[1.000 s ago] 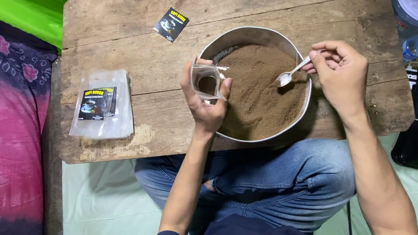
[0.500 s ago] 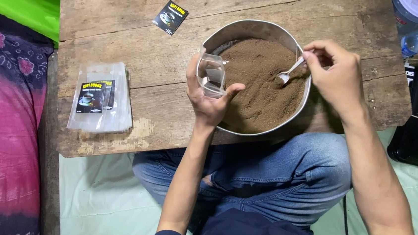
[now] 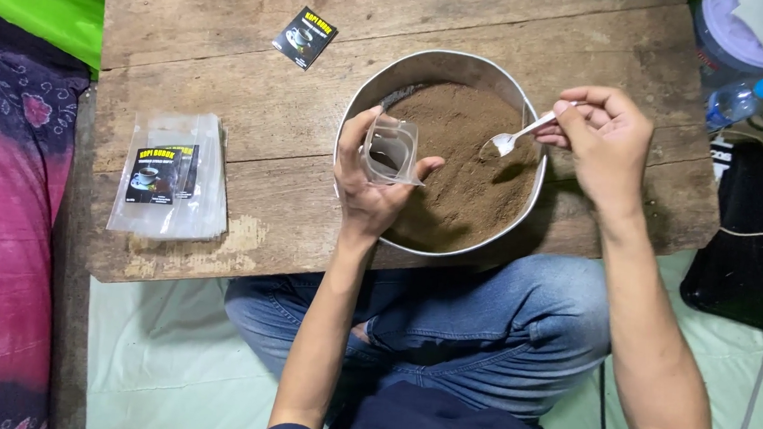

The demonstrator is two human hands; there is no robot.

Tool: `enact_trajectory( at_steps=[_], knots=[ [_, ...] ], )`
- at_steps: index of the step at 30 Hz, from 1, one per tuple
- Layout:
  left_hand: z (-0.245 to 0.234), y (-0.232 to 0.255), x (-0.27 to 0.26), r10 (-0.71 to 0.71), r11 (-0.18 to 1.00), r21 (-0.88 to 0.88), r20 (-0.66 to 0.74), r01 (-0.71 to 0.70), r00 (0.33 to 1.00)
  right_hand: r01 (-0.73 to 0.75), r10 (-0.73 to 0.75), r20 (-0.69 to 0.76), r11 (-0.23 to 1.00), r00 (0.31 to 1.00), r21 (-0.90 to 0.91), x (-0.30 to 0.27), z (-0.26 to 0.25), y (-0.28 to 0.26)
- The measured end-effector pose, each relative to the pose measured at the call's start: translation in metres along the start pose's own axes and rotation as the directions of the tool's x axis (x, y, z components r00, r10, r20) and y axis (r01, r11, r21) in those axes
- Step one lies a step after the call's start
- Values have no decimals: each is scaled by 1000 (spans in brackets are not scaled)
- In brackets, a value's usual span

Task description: Filling small plastic bags with brown powder using a small spoon from a metal bowl.

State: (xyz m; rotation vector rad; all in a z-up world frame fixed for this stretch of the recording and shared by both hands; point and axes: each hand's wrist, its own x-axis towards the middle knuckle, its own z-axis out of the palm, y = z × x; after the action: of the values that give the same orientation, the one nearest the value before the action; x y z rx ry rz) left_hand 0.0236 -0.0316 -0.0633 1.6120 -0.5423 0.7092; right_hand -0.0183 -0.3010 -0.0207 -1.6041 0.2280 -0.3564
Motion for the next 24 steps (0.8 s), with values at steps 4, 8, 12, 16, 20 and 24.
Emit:
enact_trajectory(
  at_steps=[4, 8, 12, 16, 20, 24],
  knots=[
    [-1, 3, 2, 4, 1000, -7, 3, -4, 1000, 8, -7, -24, 1000, 1000, 7, -7, 7, -13],
    [0, 5, 1, 8, 1000, 7, 19, -8, 1000, 80, -80, -38, 997, 996, -2, -10, 6, -18],
    [-6, 21, 7, 22, 988, 147, 115, -39, 993, 273, -273, 8, 960, 962, -67, -19, 12, -49],
    [-6, 20, 7, 18, 987, 154, 147, -41, 989, 291, -292, -22, 956, 956, -28, -29, 19, -76],
    [-5, 21, 6, -37, 983, 184, 179, 3, 983, 389, -388, 26, 917, 921, -92, -38, 31, -107],
    [-4, 25, 9, -27, 981, 192, 198, -12, 980, 640, -631, 112, 749, 768, -170, -38, 51, -120]
  ],
)
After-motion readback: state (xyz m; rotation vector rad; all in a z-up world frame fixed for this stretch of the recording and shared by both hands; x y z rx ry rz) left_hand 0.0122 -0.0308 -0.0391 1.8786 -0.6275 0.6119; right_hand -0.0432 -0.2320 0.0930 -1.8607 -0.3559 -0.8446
